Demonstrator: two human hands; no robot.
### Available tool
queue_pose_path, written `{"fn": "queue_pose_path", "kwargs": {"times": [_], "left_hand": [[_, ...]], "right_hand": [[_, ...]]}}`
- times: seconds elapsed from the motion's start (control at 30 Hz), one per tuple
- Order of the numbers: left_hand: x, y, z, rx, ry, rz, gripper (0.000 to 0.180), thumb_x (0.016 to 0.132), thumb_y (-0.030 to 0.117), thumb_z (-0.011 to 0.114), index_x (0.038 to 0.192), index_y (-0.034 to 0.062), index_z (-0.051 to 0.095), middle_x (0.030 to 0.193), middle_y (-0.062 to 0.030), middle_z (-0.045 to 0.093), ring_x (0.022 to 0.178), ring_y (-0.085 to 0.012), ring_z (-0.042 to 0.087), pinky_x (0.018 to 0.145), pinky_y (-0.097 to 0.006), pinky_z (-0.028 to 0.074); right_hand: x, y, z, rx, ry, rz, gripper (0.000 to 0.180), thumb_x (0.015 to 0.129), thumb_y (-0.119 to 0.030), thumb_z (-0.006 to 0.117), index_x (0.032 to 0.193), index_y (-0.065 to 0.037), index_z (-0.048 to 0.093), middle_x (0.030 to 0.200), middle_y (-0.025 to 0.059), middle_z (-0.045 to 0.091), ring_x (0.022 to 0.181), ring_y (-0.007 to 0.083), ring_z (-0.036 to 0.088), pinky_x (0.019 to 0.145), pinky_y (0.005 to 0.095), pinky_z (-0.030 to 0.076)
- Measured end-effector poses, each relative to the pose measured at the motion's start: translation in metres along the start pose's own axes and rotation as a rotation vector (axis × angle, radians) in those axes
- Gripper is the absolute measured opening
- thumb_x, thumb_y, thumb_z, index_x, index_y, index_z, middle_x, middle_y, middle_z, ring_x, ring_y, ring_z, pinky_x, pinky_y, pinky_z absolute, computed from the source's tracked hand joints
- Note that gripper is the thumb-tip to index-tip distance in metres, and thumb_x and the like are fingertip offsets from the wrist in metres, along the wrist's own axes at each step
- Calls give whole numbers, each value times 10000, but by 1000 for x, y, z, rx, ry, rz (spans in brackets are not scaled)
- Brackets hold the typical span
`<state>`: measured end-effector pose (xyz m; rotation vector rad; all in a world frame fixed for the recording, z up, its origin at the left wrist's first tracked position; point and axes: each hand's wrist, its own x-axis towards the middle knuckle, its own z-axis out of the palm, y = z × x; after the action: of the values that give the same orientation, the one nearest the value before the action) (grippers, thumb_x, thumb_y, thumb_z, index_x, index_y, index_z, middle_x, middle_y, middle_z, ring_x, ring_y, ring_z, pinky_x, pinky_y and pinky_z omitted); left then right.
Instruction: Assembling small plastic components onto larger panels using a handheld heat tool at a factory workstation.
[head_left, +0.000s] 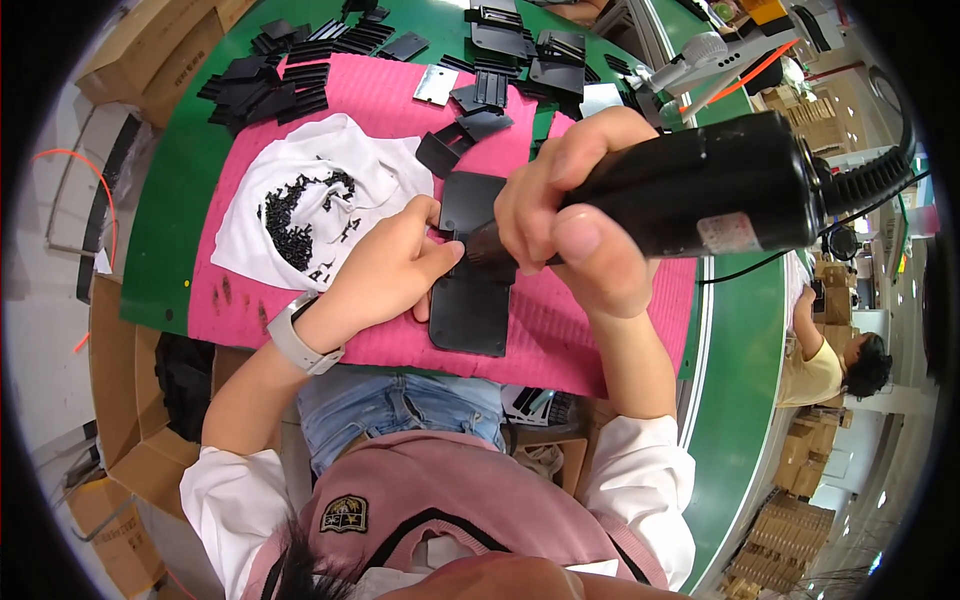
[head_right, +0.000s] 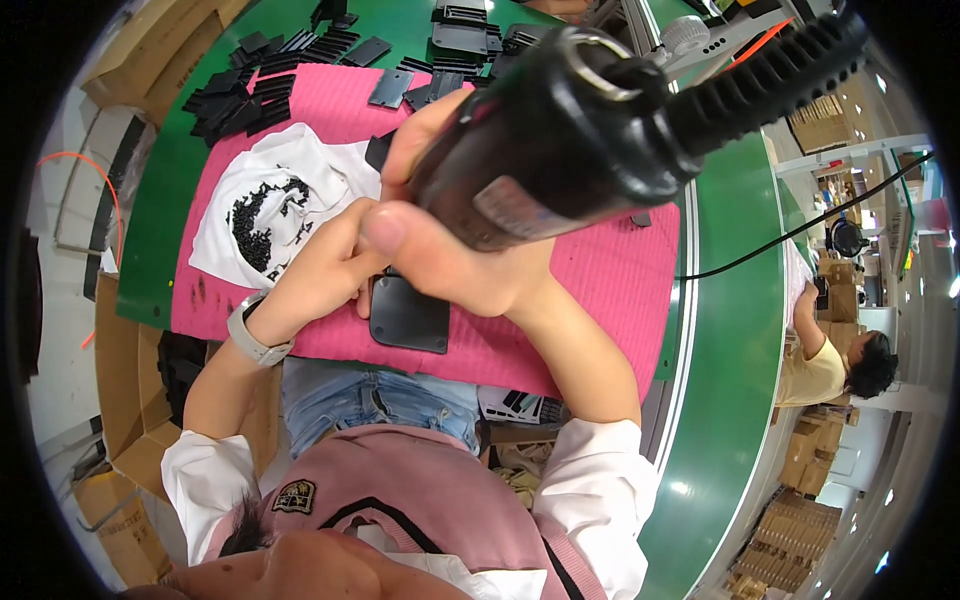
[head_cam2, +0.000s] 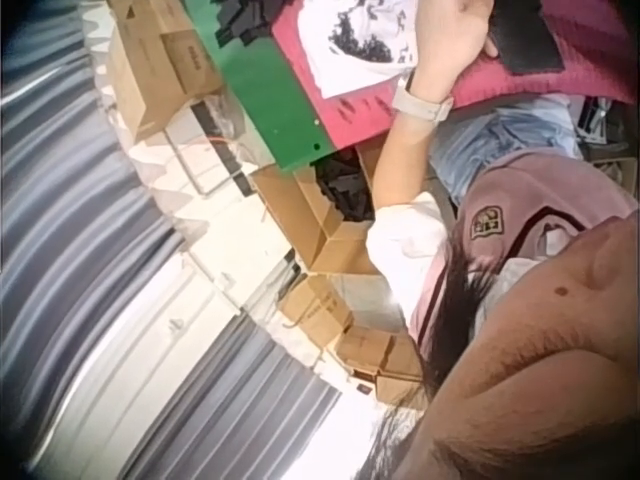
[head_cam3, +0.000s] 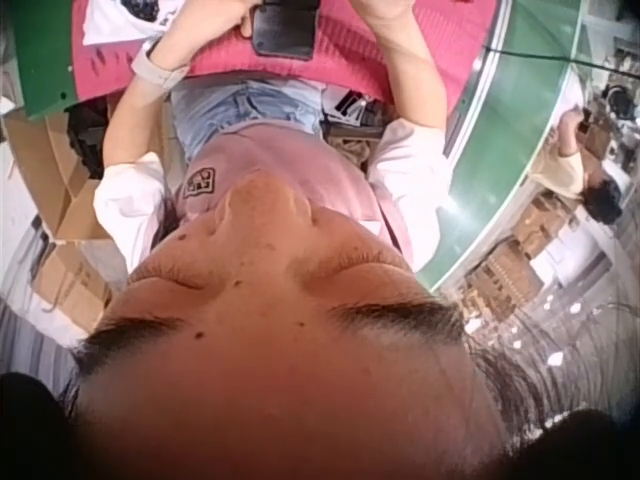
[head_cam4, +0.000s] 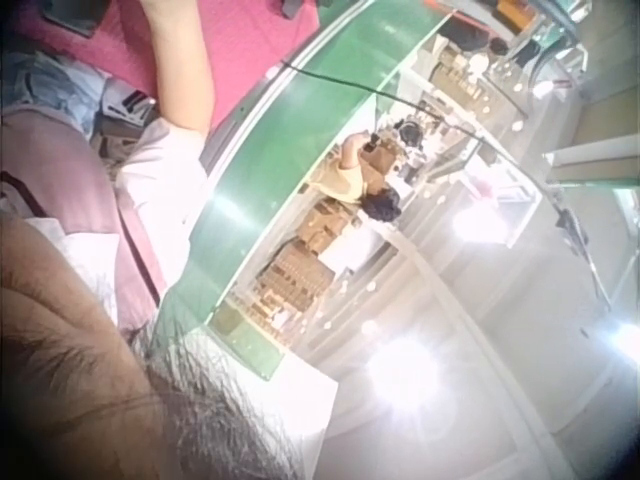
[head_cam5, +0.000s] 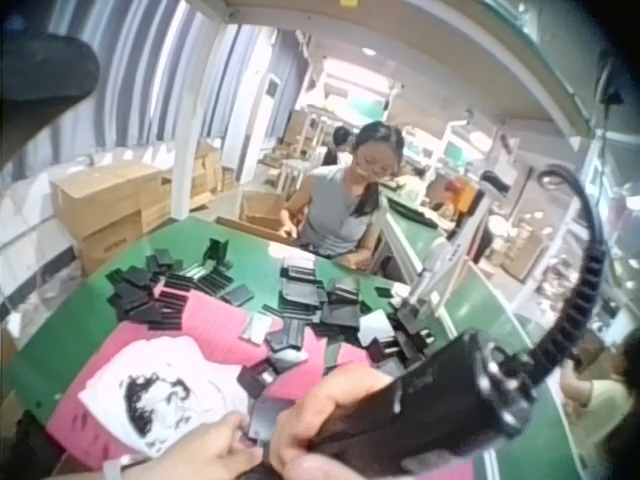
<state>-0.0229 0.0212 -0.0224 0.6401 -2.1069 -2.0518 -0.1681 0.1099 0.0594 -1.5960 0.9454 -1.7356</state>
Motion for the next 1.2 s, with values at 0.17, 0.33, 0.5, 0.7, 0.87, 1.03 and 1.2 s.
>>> {"fn": "queue_pose_path", "kwargs": {"times": [0.17,0.33,0.5,0.7,0.87,1.03,1.2], "left_hand": [[-1,-1,2,15,30,28,290,884,131,541,1037,-79,412,553,-108,569,405,-188,560,418,-299,415],[-1,-2,3,-15,45,5,238,878,114,545,998,-54,427,546,-104,567,391,-181,540,408,-301,405],[-2,1,3,9,63,15,232,873,105,545,999,-51,428,547,-104,569,387,-183,537,398,-307,397],[3,-5,5,217,118,103,298,874,147,553,1054,-58,434,536,-119,573,377,-192,540,399,-313,402],[-12,8,5,300,109,107,576,793,280,680,1184,-55,423,528,-86,569,463,-191,579,464,-315,422],[-29,10,5,194,81,116,665,724,66,720,1274,16,350,666,-54,560,559,-141,560,541,-257,427],[-31,6,2,-38,300,435,435,774,-87,560,1162,9,391,770,-41,522,662,-86,502,637,-221,417]], "right_hand": [[1,5,3,41,-30,21,290,803,-165,663,918,-40,428,561,42,460,415,104,393,389,255,361],[3,8,7,89,-45,47,281,798,-143,661,907,-37,425,562,40,455,418,109,411,393,254,365],[7,4,9,56,-64,23,270,794,-117,657,893,-25,422,563,39,454,427,117,433,395,256,366],[-1,-1,9,55,-15,32,291,786,-125,660,930,-15,432,560,43,466,434,114,444,418,258,378],[-16,-31,-9,85,121,10,502,793,-248,655,1144,-6,391,557,38,461,396,140,424,396,273,363],[-85,-75,-71,-434,594,552,473,715,-34,673,1139,-2,465,759,54,538,593,138,532,563,255,429],[-140,-52,-112,-1574,448,609,562,737,-120,683,1238,3,459,1056,174,563,969,326,571,802,378,480]]}}
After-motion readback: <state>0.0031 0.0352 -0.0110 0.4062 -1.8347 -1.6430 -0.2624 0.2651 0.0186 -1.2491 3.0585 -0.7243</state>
